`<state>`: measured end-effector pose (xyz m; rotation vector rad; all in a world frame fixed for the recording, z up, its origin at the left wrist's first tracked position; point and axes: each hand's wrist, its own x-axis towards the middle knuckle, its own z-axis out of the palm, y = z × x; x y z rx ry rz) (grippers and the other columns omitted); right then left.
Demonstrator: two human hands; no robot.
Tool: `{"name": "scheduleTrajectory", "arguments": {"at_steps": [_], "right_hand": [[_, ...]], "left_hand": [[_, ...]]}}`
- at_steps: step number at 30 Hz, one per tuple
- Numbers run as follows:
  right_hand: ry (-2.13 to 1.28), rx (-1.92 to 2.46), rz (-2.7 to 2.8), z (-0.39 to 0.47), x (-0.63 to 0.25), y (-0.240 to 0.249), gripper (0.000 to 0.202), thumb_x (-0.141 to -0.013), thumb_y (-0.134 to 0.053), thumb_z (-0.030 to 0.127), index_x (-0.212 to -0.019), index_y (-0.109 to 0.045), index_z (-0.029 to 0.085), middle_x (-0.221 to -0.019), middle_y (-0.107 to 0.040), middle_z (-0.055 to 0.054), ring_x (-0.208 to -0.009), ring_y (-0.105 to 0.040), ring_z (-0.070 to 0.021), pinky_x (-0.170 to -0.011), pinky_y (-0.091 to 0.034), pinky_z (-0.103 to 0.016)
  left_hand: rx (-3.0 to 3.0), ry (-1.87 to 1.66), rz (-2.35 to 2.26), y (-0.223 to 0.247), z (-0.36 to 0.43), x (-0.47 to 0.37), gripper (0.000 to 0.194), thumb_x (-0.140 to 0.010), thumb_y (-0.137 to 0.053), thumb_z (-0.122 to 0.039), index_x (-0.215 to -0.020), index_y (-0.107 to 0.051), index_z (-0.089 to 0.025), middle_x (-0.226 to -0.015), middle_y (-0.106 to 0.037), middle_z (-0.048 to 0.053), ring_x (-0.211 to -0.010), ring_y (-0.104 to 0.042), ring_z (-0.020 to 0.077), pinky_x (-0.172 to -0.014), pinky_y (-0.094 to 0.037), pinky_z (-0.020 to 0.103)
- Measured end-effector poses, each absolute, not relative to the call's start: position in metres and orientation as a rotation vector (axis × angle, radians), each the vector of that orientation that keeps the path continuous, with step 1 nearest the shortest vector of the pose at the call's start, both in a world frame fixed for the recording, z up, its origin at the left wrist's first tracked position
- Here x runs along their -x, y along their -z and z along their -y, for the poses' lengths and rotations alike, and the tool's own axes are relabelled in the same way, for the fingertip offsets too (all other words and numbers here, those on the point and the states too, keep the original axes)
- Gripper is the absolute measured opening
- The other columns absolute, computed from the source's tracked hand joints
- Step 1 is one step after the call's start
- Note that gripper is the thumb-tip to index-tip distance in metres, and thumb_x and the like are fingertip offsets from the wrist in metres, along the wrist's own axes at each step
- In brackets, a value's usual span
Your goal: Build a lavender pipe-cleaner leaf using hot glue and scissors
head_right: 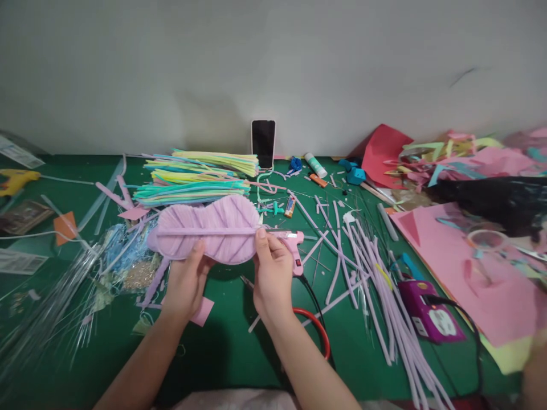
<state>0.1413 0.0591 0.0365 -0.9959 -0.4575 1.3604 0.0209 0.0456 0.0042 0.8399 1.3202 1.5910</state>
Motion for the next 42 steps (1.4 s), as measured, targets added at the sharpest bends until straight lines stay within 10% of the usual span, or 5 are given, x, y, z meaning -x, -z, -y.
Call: {"name": "scheduleTrajectory", "arguments": {"at_steps": [19, 31, 37, 42], "right_hand": [[-1.391, 1.132, 0.513, -0.063, -0.146, -0.025, 0.053, -0.069, -0.076, 0.058, -0.052, -0.041, 0.022, -0.048, -0.032, 0.008, -0.049, -0.030, -0.0094, -0.050, -0.027, -0.025], [-1.269, 1.125, 0.511, -0.066, -0.147, -0.022, 0.051, -0.068, -0.078, 0.056, -0.052, -0.043, 0.022, -0.049, -0.040, 0.007, -0.051, -0.038, -0.0099, -0.051, -0.032, -0.025], [-1.342, 1.235, 0.701, -0.065, -0.158, -0.014, 0.049, -0.073, -0.071, 0.064, -0.056, -0.055, 0.021, -0.050, -0.049, 0.004, -0.054, -0.051, -0.0128, -0.055, -0.044, -0.026], [-1.640, 0.982, 1.233, -0.045, -0.195, -0.020, 0.060, -0.070, -0.076, 0.060, -0.117, -0.066, 0.025, -0.124, -0.065, -0.008, -0.118, -0.059, -0.0251, -0.097, -0.050, -0.037]], "left_hand": [[-0.643, -1.452, -1.081, -0.016, -0.050, -0.022, 0.037, -0.079, -0.076, -0.034, -0.112, -0.071, -0.019, -0.108, -0.076, 0.008, -0.099, -0.071, 0.0246, -0.089, -0.057, 0.037], [-0.606, -1.368, -0.999, -0.018, -0.051, -0.016, 0.036, -0.076, -0.077, -0.043, -0.096, -0.070, -0.014, -0.080, -0.075, 0.006, -0.077, -0.073, 0.0226, -0.068, -0.060, 0.033], [-0.492, -1.492, -0.947, -0.022, -0.056, -0.006, 0.032, -0.082, -0.072, -0.043, -0.099, -0.070, -0.016, -0.099, -0.075, 0.007, -0.086, -0.073, 0.0201, -0.069, -0.059, 0.026], [-0.268, -1.505, -0.999, -0.018, -0.067, 0.009, 0.023, -0.081, -0.073, -0.034, -0.097, -0.070, -0.017, -0.088, -0.076, 0.002, -0.067, -0.071, 0.0131, -0.051, -0.054, 0.018]]}}
